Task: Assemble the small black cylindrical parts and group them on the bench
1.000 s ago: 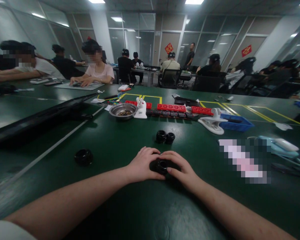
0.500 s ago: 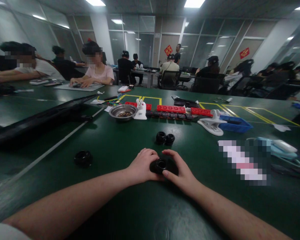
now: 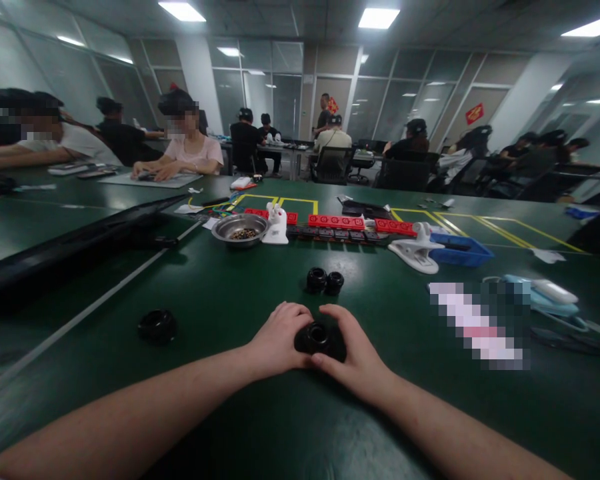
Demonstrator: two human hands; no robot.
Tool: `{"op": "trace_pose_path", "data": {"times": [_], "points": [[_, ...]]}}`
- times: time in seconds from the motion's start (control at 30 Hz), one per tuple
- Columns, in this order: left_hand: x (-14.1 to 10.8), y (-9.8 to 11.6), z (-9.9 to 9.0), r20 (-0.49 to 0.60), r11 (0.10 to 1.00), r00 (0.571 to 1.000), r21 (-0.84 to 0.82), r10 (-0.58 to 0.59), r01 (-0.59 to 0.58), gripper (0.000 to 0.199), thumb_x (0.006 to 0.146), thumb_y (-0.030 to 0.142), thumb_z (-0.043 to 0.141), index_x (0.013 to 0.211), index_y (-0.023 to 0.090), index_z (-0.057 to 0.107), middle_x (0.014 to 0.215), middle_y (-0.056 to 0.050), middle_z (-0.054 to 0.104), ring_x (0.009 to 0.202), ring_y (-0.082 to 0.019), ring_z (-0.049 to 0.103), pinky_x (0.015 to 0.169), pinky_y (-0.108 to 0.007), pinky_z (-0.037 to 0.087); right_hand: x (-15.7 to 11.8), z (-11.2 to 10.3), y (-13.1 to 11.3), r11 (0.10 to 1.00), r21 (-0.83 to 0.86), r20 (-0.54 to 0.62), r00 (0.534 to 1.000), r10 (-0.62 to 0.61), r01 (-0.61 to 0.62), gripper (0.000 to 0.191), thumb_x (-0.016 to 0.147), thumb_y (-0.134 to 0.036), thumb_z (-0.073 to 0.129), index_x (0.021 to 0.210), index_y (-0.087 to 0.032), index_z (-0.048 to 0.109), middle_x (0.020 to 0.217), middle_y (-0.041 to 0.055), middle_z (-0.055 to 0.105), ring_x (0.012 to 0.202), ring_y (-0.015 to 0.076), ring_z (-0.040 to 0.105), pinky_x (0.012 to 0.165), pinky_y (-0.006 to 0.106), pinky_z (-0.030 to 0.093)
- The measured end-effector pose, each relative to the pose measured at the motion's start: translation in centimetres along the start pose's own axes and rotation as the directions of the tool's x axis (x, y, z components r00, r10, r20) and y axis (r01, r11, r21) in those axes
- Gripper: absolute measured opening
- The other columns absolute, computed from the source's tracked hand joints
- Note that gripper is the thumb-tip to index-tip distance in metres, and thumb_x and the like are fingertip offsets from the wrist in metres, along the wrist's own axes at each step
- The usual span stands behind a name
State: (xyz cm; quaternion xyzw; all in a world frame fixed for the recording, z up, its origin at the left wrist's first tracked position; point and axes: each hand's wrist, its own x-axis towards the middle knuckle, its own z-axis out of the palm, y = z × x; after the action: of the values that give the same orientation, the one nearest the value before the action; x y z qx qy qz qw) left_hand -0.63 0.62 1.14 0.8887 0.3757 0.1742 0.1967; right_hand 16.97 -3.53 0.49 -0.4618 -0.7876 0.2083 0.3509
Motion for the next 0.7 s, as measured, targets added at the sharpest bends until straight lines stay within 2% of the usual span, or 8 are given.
{"op": "trace_pose_path", "data": {"times": [0.1,0.2,0.3,0.43,0.6,0.7], "points": [[-0.02,0.00,-0.01,0.002,1.000,1.000,-0.018,0.010,-0.009,0.044,0.059,0.045,0.068,0.090,0.019,0.055,0.101,-0.005,0.051,0.097,-0.024,0.045,0.091,-0.042,0.033,0.25,0.05,-0.17,1.000,-0.016,-0.027,0.999,0.019,-0.020,0.042,0.068,-0.031,0.063,0.104,-0.018,0.045,0.108,0.0100,0.049,0.103,0.0253,0.046,0.089,0.042,0.039],[-0.02,-0.09,0.06,-0.001,1.000,1.000,-0.028,0.005,-0.005,0.046,0.058,0.046,0.068,0.093,0.019,0.055,0.100,-0.005,0.052,0.097,-0.024,0.045,0.092,-0.043,0.032,0.42,-0.20,-0.31,1.000,0.021,0.023,1.000,-0.019,0.019,0.031,0.071,-0.025,0.056,0.101,-0.019,0.050,0.106,0.0092,0.050,0.104,0.0247,0.046,0.091,0.042,0.038],[0.01,-0.18,0.14,-0.003,1.000,1.000,-0.029,0.005,-0.005,0.047,0.058,0.046,0.069,0.094,0.019,0.055,0.102,-0.005,0.052,0.098,-0.025,0.045,0.093,-0.044,0.032,0.32,-0.37,-0.20,0.996,0.067,0.063,0.996,-0.068,0.064,0.042,0.074,-0.024,0.051,0.115,-0.020,0.043,0.118,0.0098,0.046,0.112,0.0253,0.041,0.095,0.044,0.034],[-0.01,-0.16,0.11,0.011,1.000,1.000,-0.019,0.009,-0.009,0.042,0.060,0.046,0.067,0.090,0.018,0.057,0.101,-0.006,0.052,0.099,-0.025,0.046,0.097,-0.047,0.027,0.06,-0.20,0.09,0.999,0.039,0.057,0.998,-0.031,0.029,0.058,0.075,-0.032,0.054,0.126,-0.018,0.030,0.126,0.0122,0.040,0.116,0.0267,0.038,0.097,0.045,0.031],[-0.14,-0.09,-0.23,0.066,0.998,0.997,-0.047,0.040,-0.037,0.047,0.060,0.048,0.066,0.096,0.020,0.055,0.107,-0.006,0.052,0.105,-0.026,0.044,0.101,-0.052,0.017,0.08,0.02,0.11,0.998,0.054,-0.007,1.000,-0.012,0.013,0.058,0.072,-0.037,0.058,0.120,-0.017,0.034,0.118,0.0130,0.044,0.110,0.0266,0.043,0.092,0.043,0.036],[-0.12,-0.21,-0.36,0.086,0.997,0.995,-0.063,0.055,-0.050,0.046,0.061,0.044,0.067,0.099,0.022,0.055,0.109,-0.005,0.051,0.106,-0.026,0.043,0.101,-0.053,0.016,0.29,-0.18,-0.16,0.998,0.056,-0.050,0.999,-0.013,0.015,0.040,0.069,-0.031,0.061,0.103,-0.018,0.045,0.105,0.0099,0.049,0.102,0.0249,0.047,0.088,0.041,0.039]]}}
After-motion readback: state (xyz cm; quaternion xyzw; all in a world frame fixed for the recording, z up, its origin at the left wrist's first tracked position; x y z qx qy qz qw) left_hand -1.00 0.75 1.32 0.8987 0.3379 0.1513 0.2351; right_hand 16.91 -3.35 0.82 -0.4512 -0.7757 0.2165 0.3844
